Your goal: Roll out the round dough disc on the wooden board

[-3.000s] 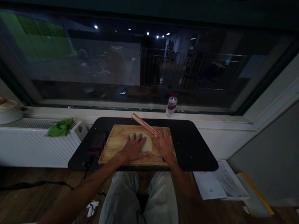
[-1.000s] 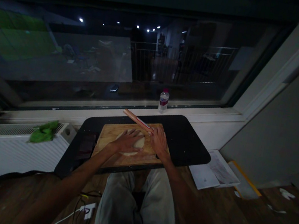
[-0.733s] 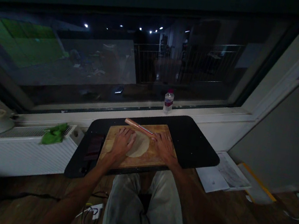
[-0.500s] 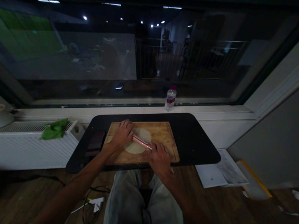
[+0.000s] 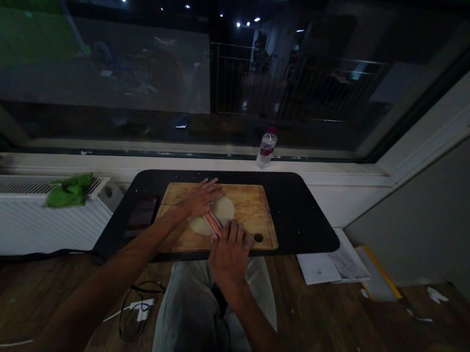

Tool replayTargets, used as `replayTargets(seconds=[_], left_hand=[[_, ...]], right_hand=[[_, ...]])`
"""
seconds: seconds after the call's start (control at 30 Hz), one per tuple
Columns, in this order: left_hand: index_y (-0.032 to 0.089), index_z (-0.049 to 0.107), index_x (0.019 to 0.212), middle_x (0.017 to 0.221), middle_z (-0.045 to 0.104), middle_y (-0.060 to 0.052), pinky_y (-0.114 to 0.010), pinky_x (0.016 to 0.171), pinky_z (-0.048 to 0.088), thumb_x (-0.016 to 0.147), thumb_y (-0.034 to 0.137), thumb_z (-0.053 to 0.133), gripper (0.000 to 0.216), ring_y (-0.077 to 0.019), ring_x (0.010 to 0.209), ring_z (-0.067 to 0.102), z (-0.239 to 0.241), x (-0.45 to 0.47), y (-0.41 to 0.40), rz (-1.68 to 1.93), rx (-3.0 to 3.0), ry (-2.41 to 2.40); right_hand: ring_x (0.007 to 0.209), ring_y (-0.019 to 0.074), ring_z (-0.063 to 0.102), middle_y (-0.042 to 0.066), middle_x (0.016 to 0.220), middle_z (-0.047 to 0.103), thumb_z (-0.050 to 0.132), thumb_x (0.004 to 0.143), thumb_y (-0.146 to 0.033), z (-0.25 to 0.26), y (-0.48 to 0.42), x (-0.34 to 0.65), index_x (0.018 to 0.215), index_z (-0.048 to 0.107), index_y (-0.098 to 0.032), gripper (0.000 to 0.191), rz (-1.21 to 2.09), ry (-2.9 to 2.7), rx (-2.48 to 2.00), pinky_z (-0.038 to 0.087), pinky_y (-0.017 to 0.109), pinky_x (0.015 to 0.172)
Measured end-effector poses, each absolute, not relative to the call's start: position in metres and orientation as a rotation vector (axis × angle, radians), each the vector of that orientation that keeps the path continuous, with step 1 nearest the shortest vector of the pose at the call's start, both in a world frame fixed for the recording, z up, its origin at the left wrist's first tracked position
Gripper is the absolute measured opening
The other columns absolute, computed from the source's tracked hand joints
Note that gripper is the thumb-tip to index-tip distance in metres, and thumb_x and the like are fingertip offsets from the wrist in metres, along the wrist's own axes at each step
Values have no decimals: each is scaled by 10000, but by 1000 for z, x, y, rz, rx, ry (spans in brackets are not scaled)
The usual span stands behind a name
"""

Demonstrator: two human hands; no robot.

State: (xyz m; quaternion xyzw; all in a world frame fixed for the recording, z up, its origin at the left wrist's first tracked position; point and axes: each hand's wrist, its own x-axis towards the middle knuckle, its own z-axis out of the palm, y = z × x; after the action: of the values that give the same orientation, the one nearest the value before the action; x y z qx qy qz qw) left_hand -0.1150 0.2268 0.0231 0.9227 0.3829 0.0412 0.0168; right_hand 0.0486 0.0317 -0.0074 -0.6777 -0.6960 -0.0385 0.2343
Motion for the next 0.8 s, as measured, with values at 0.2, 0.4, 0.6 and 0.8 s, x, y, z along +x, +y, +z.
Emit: replayTargets(seconds=[0.2, 0.4, 0.6, 0.8], left_hand=[[248, 541, 1684, 1730, 569, -60, -521, 1414, 285, 1057, 260, 496, 628, -302, 1729, 307, 17, -112, 219, 246, 2790, 1370], [210, 582, 1625, 1671, 611, -121, -521, 1339, 397, 1123, 283, 413, 535, -319, 1649, 445, 17, -110, 195, 326, 2736, 1605], [162, 543, 1627, 1629, 616, -192, -552, 1251, 468, 1135, 298, 381, 535, -344, 1566, 514, 23, -97, 179, 245, 2581, 1862], [131, 484, 1667, 1669, 564, -220, -613, 1272, 438, 1141, 355, 397, 578, -388, 1610, 448, 25, -95, 177, 174, 2453, 1946]], right_hand=[[1546, 479, 486, 302, 1619, 604, 399, 1160, -420, -5, 72, 88, 1694, 492, -84, 637, -233, -1862, -1867, 307, 769, 1267], [1613, 447, 436, 249, 1680, 573, 367, 1175, -409, 11, 148, 132, 1697, 520, -111, 621, -268, -2115, -1849, 221, 739, 1343], [1700, 348, 348, 162, 1760, 512, 309, 1197, -459, 34, 227, 138, 1762, 434, -195, 636, -16, -2453, -1743, 214, 622, 1396], [1748, 269, 252, 115, 1842, 384, 300, 1195, -449, 42, 258, 132, 1783, 382, -190, 648, 161, -2638, -1575, 195, 507, 1426]])
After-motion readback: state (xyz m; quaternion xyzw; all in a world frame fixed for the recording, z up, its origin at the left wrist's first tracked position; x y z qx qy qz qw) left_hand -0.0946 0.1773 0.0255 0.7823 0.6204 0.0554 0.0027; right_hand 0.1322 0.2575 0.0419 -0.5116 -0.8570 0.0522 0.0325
